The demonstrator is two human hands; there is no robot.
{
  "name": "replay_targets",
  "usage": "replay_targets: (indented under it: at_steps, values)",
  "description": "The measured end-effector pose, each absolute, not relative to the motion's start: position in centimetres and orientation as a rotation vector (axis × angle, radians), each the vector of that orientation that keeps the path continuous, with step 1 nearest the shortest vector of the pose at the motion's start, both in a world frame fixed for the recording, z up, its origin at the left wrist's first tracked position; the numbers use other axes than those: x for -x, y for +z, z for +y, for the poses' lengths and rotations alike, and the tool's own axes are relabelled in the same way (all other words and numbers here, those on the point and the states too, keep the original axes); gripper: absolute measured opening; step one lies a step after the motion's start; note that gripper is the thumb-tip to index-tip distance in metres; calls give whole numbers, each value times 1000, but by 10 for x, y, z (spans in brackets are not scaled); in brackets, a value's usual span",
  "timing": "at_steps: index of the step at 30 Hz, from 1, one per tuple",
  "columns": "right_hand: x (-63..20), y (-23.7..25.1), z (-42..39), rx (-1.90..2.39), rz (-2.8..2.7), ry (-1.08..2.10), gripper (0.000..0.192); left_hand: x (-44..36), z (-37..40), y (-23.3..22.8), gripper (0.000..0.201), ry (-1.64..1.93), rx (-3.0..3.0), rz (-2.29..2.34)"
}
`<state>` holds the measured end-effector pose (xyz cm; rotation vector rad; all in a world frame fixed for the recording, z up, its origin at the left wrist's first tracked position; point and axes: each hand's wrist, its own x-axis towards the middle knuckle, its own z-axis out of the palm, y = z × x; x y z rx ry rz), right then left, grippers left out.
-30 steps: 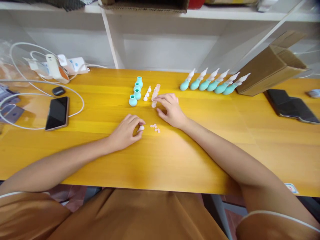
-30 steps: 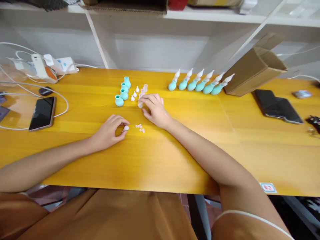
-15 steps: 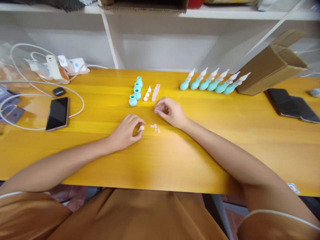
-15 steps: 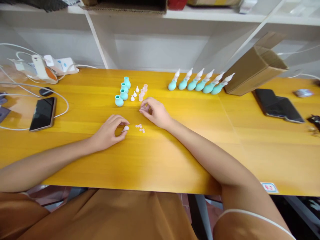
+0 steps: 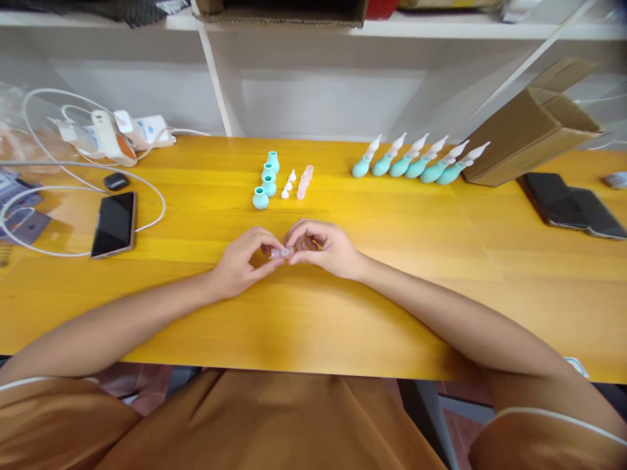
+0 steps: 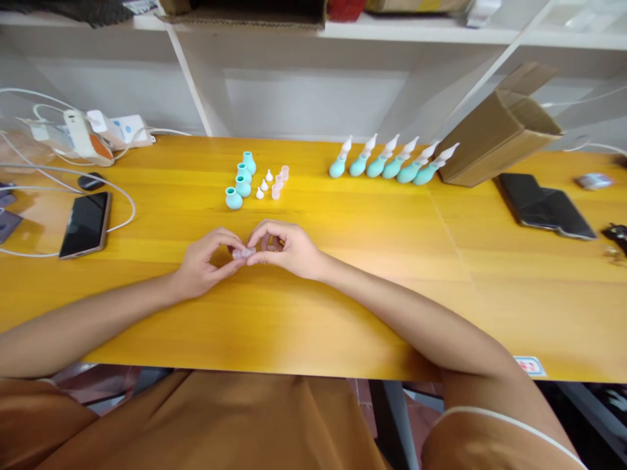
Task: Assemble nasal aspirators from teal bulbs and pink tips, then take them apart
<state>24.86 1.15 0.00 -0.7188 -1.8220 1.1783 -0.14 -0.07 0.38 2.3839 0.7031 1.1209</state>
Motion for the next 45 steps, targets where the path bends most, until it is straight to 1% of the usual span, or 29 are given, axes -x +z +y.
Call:
replay_targets:
  at_steps: [4,7,13,22,28,38,45]
  values:
    - [-279,-6,44,767,-1938,1213,37,-1,-2,4,14,1160,-2370,728]
    - [-302,-11,67,783,-2149,1207,28,-2,-2,4,15,1144,-2404,707]
    - [-309,-10,71,621,-2422,1094,24,-4,-3,6,15,1084,-2482,635]
    - [-305,-13,70,608,-2412,1045,20,-4,-2,7,14,1069,-2485,616]
    - [-306,-12,70,625,-2393,1048,22,-4,-2,7,15,1066,-2481,618]
    - [-306,-10,69,643,-2378,1064,22,-3,-2,5,10,1034,-2469,658]
    - [-306,-11,69,657,-2356,1066,19,-3,-2,5,11,1037,-2486,652]
